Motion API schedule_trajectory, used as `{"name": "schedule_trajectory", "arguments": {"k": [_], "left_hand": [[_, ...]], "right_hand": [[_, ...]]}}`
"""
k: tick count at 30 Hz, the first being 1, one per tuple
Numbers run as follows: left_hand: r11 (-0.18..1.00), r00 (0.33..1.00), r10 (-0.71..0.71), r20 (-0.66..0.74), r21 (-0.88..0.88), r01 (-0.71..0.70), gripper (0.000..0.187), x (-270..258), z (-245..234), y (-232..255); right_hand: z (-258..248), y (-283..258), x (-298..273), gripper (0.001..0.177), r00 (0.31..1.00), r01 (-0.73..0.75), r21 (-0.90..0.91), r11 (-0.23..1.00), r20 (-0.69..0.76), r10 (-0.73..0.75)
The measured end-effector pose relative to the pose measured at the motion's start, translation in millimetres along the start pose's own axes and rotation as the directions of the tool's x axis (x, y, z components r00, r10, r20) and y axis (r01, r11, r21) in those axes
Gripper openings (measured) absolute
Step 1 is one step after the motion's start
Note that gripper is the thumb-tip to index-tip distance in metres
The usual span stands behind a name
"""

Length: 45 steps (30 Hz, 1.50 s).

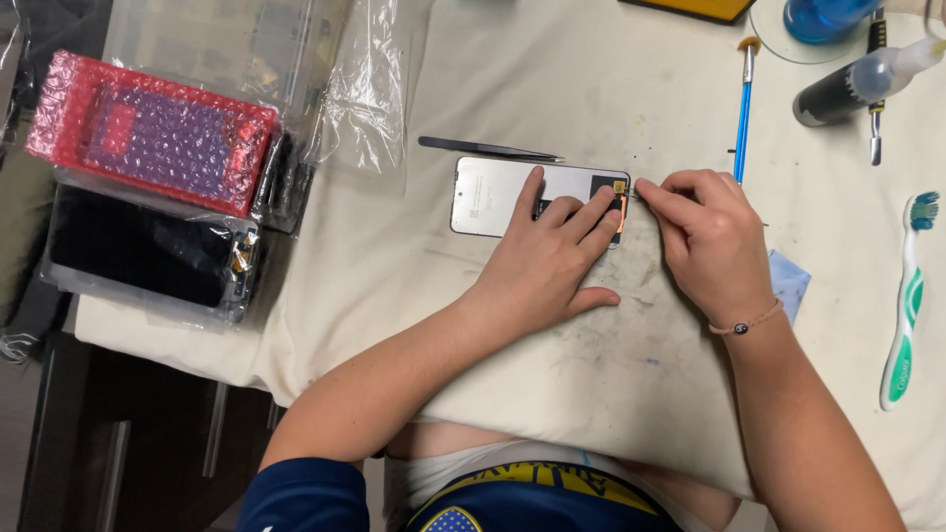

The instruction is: The person is repairing a smartphone by manipulating its internal components. They use tweezers to carefully lift and adjust a ribbon cable and other small parts on the phone's motherboard. The person also uses a brush to clean the area and applies a liquid from a bottle onto the brush.

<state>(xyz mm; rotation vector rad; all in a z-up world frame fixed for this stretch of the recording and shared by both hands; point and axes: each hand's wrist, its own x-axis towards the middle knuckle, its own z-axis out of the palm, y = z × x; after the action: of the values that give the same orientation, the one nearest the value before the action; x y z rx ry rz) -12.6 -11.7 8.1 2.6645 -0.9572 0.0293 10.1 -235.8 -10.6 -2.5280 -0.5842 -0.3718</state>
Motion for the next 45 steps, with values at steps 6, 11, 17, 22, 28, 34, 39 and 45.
{"name": "schedule_trajectory", "arguments": {"k": [6, 11, 17, 22, 28, 34, 39, 45], "left_hand": [[1.0, 1.0, 0.008, 0.001, 0.008, -0.008, 0.086, 0.2, -3.0, -1.2], [0.987, 0.994, 0.041, -0.097, 0.157, -0.025, 0.098, -1.1, 11.7, -4.8], [0.986, 0.996, 0.046, -0.08, 0.165, -0.032, 0.101, -1.2, 10.0, -5.2], [0.985, 0.997, 0.043, -0.066, 0.172, -0.031, 0.105, -0.5, 9.5, -4.3], [0.98, 0.996, 0.049, -0.071, 0.196, -0.034, 0.106, -0.5, 7.8, -3.4], [0.98, 0.998, 0.03, -0.055, 0.197, -0.019, 0.109, -0.5, 7.5, -4.1], [0.989, 0.995, 0.042, -0.093, 0.143, -0.028, 0.104, -1.6, 8.8, -4.4], [1.0, 0.999, 0.008, 0.042, 0.02, -0.009, 0.098, 0.3, -9.3, -0.2]], "right_hand": [[3.9, 3.6, 0.9, 0.022, 1.0, 0.018, 0.0, 1.0, -0.014, -0.018], [5.5, 8.5, 0.3, 0.021, 0.985, 0.168, -0.033, 0.985, -0.038, -0.169], [6.3, 9.9, 1.1, 0.02, 0.984, 0.173, 0.006, 0.985, -0.041, -0.173], [6.6, 10.2, 1.9, 0.02, 0.983, 0.177, 0.02, 0.984, -0.051, -0.176], [5.5, 10.0, 4.1, 0.021, 0.984, 0.171, 0.03, 0.985, -0.063, -0.168], [-1.9, 6.2, 4.5, 0.022, 0.985, 0.171, 0.051, 0.984, -0.004, -0.171], [3.4, 9.5, 4.2, 0.027, 0.98, 0.198, -0.026, 0.98, -0.024, -0.199], [13.4, 13.0, 1.7, 0.023, 0.994, 0.086, 0.014, 0.996, -0.064, -0.085]]}}
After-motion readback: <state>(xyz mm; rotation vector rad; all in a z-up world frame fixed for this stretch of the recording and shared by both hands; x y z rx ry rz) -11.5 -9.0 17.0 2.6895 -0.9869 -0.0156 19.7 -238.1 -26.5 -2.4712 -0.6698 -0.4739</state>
